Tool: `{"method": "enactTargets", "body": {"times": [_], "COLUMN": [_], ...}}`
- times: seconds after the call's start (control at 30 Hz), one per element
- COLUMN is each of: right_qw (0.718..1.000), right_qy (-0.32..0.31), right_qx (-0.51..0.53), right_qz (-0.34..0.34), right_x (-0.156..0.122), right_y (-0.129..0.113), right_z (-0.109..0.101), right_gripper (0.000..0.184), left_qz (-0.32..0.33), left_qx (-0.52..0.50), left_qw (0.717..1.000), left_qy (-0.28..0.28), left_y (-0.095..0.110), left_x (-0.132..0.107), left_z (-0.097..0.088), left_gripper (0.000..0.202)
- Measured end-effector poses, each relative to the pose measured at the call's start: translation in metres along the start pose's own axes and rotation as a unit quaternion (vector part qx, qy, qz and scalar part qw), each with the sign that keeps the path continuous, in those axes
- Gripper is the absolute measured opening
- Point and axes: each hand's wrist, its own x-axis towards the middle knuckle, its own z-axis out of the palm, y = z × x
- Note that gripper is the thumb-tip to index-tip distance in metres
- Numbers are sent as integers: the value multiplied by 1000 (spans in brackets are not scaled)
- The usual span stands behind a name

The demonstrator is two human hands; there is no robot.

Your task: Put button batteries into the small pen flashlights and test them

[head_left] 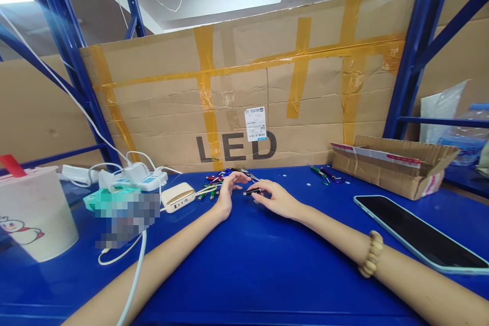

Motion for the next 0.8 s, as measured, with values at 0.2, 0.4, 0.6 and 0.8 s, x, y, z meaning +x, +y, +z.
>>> {"method": "enactTargets", "body": {"times": [0.2,0.4,0.6,0.8], "right_qw": [1000,1000,1000,999], "right_qy": [-10,-25,-29,-34], "right_qx": [9,2,-1,-1], "right_qz": [19,4,5,17], "right_x": [0,-1,-1,-1], "right_y": [1,-3,-3,-4], "right_z": [0,-2,-2,-2], "right_gripper": [21,24,25,26], "left_qz": [4,5,6,7], "left_qx": [-2,-9,-1,6], "left_qw": [1000,1000,1000,1000], "left_qy": [6,2,-1,-4], "left_y": [-2,-2,-1,-1], "left_x": [0,0,0,0], "left_z": [-1,-1,-1,-1], "left_gripper": [33,32,33,34]}}
